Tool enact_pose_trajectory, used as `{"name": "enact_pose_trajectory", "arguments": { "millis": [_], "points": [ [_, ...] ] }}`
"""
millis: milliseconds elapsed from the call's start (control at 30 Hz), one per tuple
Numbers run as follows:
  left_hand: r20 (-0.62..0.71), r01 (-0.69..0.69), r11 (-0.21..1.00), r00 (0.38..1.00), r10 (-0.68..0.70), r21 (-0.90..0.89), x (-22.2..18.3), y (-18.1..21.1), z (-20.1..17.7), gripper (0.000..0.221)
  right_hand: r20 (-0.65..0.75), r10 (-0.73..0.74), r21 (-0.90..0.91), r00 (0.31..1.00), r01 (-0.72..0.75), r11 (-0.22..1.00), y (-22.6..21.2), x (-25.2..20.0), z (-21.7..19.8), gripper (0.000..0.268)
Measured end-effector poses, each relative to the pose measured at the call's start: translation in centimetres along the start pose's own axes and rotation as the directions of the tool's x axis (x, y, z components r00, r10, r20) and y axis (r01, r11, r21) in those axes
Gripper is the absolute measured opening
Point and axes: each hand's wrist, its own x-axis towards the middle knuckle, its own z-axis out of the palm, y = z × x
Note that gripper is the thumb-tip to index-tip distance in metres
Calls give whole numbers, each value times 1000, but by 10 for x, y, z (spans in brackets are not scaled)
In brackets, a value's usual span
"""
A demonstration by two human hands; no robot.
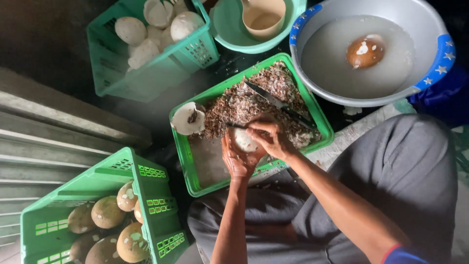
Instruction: A person uses a knife to manually peel the outer husk from a coconut while sitting on the floor.
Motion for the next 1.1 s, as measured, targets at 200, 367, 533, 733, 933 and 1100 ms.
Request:
{"name": "enact_pose_trajectory", "arguments": {
  "millis": [200,367,533,733,933,1100],
  "points": [
    [231,66,998,971,-63,-5,5,37,-37,127,-120,415,392,902,-341,854,38,-26,-4,16],
    [304,-16,1000,953,10,16,2,38,-48,109,-44,110,68,993,-106,992,32,-12,-9,12],
    [214,22,999,977,-14,-36,-7,7,-20,112,85,-106,-107,991,115,988,2,16,-9,12],
    [77,-20,999,997,22,-31,-26,-19,6,121,244,-263,-276,934,326,904,-25,2,-9,13],
    [99,224,969,967,-234,101,-27,-39,36,126,198,-281,-228,939,323,919,16,-6,-10,16],
    [49,242,963,970,-238,-121,-22,20,-5,121,112,-244,-239,963,265,934,30,-1,-26,17]
  ]
}}
